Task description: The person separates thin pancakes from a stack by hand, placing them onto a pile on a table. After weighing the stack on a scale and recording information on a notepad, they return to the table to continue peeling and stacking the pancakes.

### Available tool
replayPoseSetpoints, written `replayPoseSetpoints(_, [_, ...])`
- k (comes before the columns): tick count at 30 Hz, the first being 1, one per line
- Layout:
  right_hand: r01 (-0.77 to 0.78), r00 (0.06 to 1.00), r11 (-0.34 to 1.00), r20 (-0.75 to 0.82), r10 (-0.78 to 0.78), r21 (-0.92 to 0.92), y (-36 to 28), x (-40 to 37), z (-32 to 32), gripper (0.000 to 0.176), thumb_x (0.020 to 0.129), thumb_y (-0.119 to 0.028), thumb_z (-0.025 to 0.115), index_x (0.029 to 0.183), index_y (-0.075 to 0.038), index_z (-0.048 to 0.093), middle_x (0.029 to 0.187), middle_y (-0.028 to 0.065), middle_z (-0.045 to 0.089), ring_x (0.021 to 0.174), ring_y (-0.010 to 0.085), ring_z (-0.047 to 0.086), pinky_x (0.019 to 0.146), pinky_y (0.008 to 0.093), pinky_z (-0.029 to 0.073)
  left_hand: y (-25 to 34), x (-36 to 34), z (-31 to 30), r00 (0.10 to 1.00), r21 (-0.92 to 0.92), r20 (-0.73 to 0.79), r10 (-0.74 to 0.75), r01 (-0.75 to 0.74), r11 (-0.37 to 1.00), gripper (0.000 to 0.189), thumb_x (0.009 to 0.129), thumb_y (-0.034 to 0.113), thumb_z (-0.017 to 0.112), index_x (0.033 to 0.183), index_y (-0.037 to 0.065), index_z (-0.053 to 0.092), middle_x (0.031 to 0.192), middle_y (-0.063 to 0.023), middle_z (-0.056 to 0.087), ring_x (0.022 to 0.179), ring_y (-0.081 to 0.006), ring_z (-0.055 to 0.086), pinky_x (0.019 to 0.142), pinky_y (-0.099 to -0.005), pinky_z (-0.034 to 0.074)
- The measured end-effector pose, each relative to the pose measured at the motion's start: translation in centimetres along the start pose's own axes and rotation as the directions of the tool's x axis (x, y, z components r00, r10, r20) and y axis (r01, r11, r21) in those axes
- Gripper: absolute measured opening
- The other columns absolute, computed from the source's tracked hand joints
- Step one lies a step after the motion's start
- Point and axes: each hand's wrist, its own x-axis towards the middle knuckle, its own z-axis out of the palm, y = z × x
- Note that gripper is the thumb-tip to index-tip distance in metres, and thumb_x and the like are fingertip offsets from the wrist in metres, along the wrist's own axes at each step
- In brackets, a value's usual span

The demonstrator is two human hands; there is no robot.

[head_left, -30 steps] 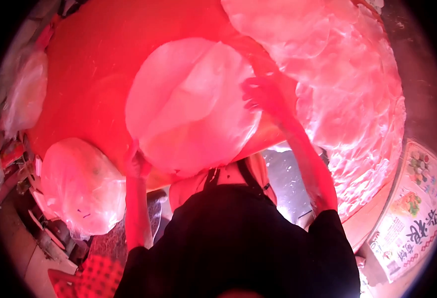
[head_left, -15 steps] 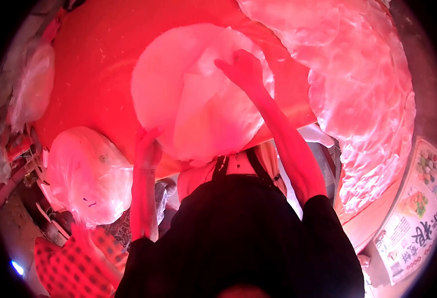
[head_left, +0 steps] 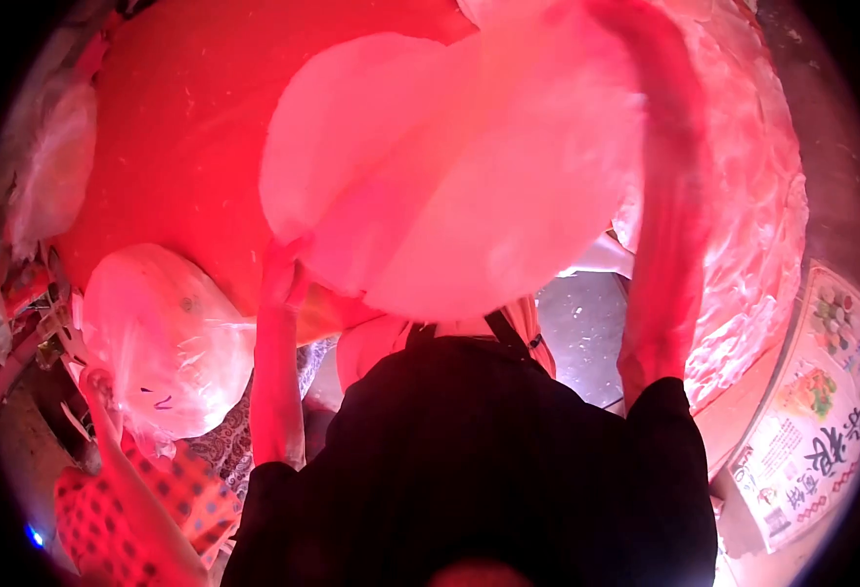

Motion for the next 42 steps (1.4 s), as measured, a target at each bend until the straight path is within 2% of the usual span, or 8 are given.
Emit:
replayPoseSetpoints(13, [0.059,0.923,0.937,-0.377,0.08,0.344,9.7,-1.1,-51.4,0.008,0.084,-0.005,0.057,0.087,0.001,0.061,0.08,0.0107,0.062,0.069,0.0206,0.06,0.063,0.0313,0.049,-1.5,-2.5,-1.8,0.999,-0.014,0.028,-0.047,0.047,0.999,0.033,0.08,0.003,0.055,0.112,0.001,0.052,0.102,-0.0055,0.058,0.092,-0.0161,0.056,0.082,-0.0287,0.045])
replayPoseSetpoints(23, [0.061,0.764,0.895,-0.597,0.243,0.442,19.2,-14.2,-29.1,0.003,0.081,0.0,0.059,0.083,-0.002,0.06,0.072,0.008,0.057,0.062,0.0194,0.057,0.052,0.0295,0.045,-4.2,-5.2,-3.7,0.995,-0.091,-0.023,-0.099,0.097,0.991,0.03,0.079,0.003,0.055,0.109,0.002,0.052,0.098,-0.0049,0.057,0.088,-0.0157,0.055,0.079,-0.0282,0.045])
replayPoseSetpoints(25, [-0.174,0.232,0.609,-0.569,0.789,0.774,29.7,-15.5,-34.8,0.004,0.081,-0.002,0.058,0.083,0.001,0.058,0.07,0.0106,0.056,0.056,0.0212,0.055,0.045,0.0326,0.045,-4.3,-5.6,-4.1,0.993,-0.082,-0.024,-0.114,0.112,0.99,0.03,0.079,0.003,0.055,0.109,0.002,0.052,0.098,-0.0048,0.057,0.088,-0.0156,0.055,0.078,-0.0282,0.045])
replayPoseSetpoints(28, [-0.155,0.499,0.921,-0.776,0.385,0.357,14.0,-17.3,-17.6,0.006,0.081,-0.003,0.056,0.085,0.002,0.058,0.071,0.0106,0.057,0.058,0.0214,0.056,0.048,0.033,0.047,-3.8,-6.6,-5.0,0.99,-0.059,-0.049,-0.131,0.128,0.99,0.029,0.078,0.002,0.055,0.108,0.002,0.053,0.096,-0.0047,0.057,0.086,-0.0155,0.055,0.077,-0.028,0.045])
replayPoseSetpoints(32, [-0.18,0.472,0.973,-0.855,0.213,0.143,6.9,-19.2,-13.5,0.014,0.082,-0.009,0.063,0.092,0.0,0.062,0.077,0.0062,0.06,0.066,0.0147,0.058,0.051,0.0244,0.043,-3.2,-8.2,-6.2,0.985,-0.044,-0.076,-0.155,0.152,0.987,0.028,0.078,0.002,0.055,0.106,0.002,0.053,0.095,-0.0044,0.057,0.085,-0.0153,0.055,0.076,-0.0278,0.045])
replayPoseSetpoints(38, [-0.566,0.303,0.822,-0.944,0.132,-0.066,14.1,-26.6,-18.5,0.029,0.081,-0.019,0.069,0.099,0.002,0.06,0.081,0.0095,0.061,0.069,0.0173,0.059,0.053,0.0257,0.045,-3.5,-11.7,-8.7,0.972,-0.079,-0.166,-0.166,0.155,0.985,0.027,0.077,0.002,0.055,0.105,0.002,0.053,0.092,-0.0041,0.056,0.083,-0.0151,0.054,0.075,-0.0276,0.045])
replayPoseSetpoints(40, [-0.679,0.416,0.409,-0.778,-0.47,-0.61,14.0,-25.2,-17.8,0.038,0.08,-0.023,0.073,0.105,0.002,0.06,0.091,0.0116,0.062,0.079,0.02,0.06,0.063,0.029,0.049,-2.8,-13.9,-9.8,0.963,-0.073,-0.216,-0.164,0.152,0.986,0.027,0.077,0.002,0.055,0.104,0.002,0.053,0.092,-0.004,0.056,0.082,-0.015,0.054,0.074,-0.0275,0.045])
replayPoseSetpoints(42, [-0.513,0.593,0.533,-0.726,-0.347,-0.673,9.9,-20.3,-9.1,0.037,0.081,-0.016,0.071,0.111,0.002,0.059,0.098,0.0104,0.062,0.086,0.0194,0.06,0.073,0.0299,0.05,-1.8,-15.6,-11.0,0.953,-0.059,-0.264,-0.147,0.136,0.989,0.026,0.077,0.002,0.055,0.103,0.002,0.053,0.091,-0.0039,0.056,0.081,-0.0149,0.054,0.073,-0.0274,0.045])
